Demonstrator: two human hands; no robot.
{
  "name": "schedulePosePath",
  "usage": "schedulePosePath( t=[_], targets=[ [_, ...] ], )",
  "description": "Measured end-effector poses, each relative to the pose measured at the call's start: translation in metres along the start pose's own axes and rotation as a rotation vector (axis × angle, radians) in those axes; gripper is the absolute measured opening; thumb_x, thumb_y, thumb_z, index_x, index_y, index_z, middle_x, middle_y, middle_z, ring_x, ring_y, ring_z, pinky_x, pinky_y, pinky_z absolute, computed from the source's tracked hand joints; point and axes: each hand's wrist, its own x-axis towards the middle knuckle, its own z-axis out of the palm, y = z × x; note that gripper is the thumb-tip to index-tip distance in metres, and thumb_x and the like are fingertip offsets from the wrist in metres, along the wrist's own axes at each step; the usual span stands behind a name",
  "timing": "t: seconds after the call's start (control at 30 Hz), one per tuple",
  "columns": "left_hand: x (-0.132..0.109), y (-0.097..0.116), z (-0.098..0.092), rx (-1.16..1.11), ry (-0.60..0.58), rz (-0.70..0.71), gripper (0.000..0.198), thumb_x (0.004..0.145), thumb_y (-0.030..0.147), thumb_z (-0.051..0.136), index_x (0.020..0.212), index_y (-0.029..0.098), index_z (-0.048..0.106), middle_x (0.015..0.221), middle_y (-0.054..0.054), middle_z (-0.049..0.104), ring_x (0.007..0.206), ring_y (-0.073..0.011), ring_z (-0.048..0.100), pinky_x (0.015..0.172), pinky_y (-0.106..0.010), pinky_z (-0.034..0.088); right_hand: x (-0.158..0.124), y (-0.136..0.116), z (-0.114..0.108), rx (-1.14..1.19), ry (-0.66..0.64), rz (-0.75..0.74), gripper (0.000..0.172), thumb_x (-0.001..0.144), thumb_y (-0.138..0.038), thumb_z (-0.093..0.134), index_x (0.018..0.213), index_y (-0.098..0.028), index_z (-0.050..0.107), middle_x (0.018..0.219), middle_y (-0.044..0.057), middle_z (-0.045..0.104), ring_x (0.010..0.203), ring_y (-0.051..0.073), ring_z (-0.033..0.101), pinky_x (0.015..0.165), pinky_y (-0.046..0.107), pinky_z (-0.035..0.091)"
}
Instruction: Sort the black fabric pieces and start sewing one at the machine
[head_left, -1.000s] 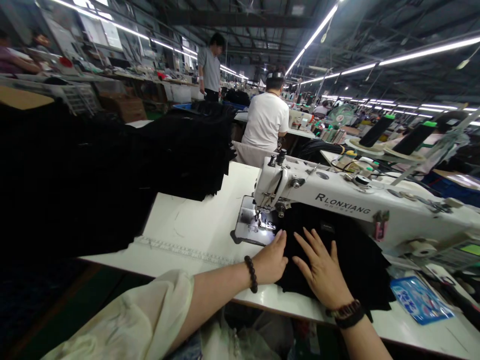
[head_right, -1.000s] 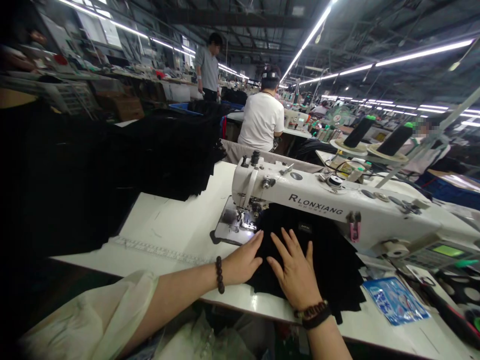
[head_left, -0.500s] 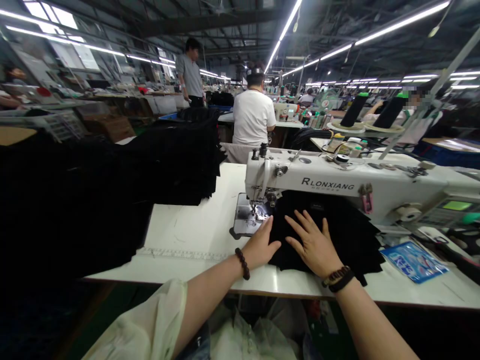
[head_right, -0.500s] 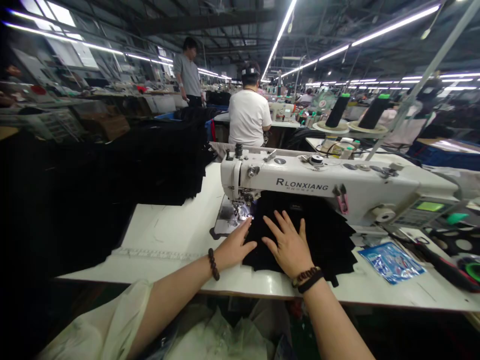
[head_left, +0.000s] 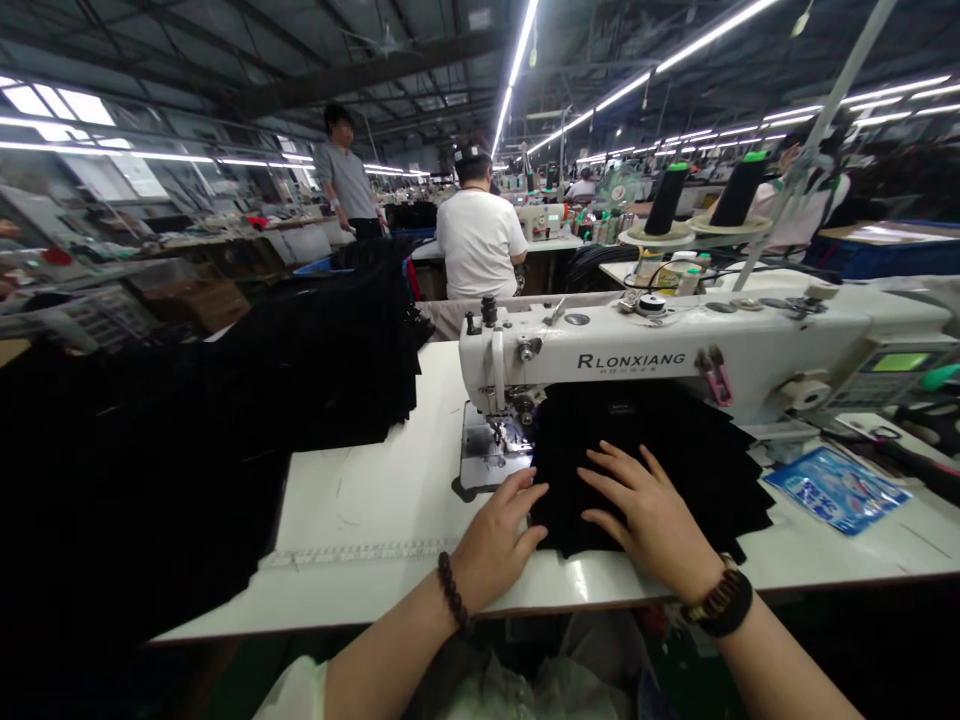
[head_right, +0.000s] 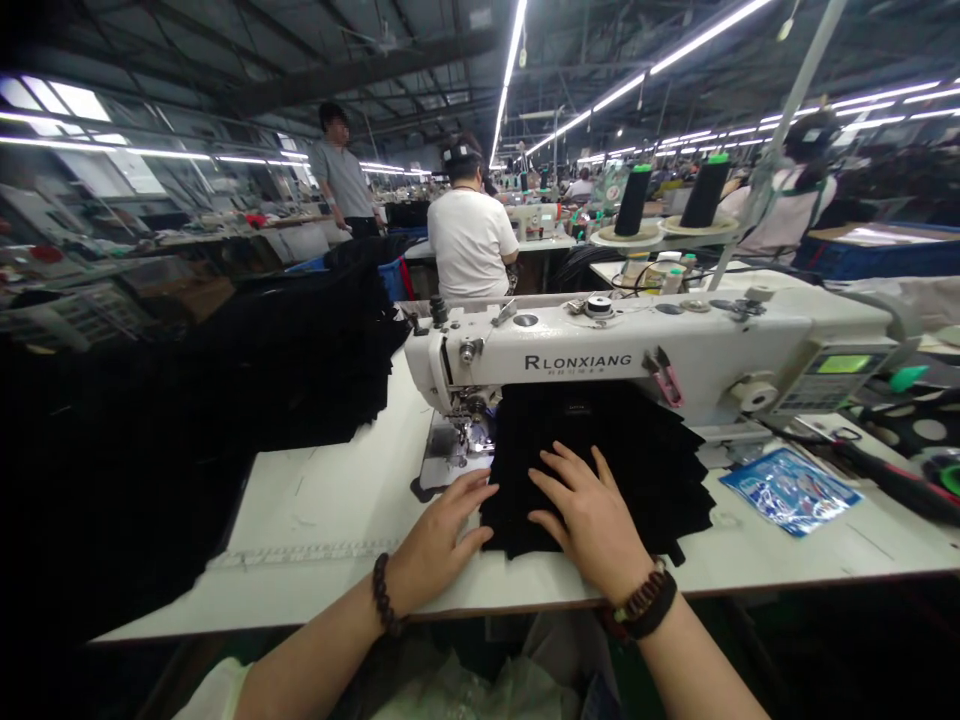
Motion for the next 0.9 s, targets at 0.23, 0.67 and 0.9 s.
schedulePosePath(
  t=[0.23, 0.67, 0.9],
  targets=[
    [-0.004, -0.003, -0.011, 0.016, 0.122, 0.056, 0.031, 0.075, 0.009, 0.05, 0.103, 0.017, 0.06, 0.114, -0.009, 0.054, 0.107, -0.0217, 0.051, 0.095, -0.039, 0.042, 0.005, -0.007, -0.004, 0.109, 0.123, 0.024, 0.018, 0.084, -0.024, 0.05, 0.097, -0.024, 0.062, 0.104, 0.005, 0.061, 0.108, 0.024, 0.05, 0.095, 0.054, 0.029],
    [0.028, 0.007, -0.016, 0.016, 0.259, 0.263, 0.016, 0.079, 0.009, 0.048, 0.082, 0.015, 0.063, 0.084, -0.006, 0.057, 0.08, -0.0164, 0.056, 0.073, -0.031, 0.049, 0.012, -0.017, -0.01, 0.281, 0.196, 0.092, 0.018, 0.084, -0.016, 0.043, 0.08, -0.02, 0.06, 0.087, 0.004, 0.063, 0.09, 0.018, 0.058, 0.098, 0.051, 0.026],
    [0.032, 0.011, -0.018, 0.139, 0.217, 0.297, 0.023, 0.073, 0.017, 0.06, 0.096, 0.015, 0.058, 0.096, -0.008, 0.056, 0.087, -0.0188, 0.054, 0.074, -0.032, 0.05, 0.014, -0.02, -0.008, 0.328, 0.22, 0.15, 0.018, 0.084, -0.016, 0.044, 0.076, -0.019, 0.059, 0.085, 0.003, 0.064, 0.084, 0.015, 0.058, 0.099, 0.049, 0.025]
  ],
)
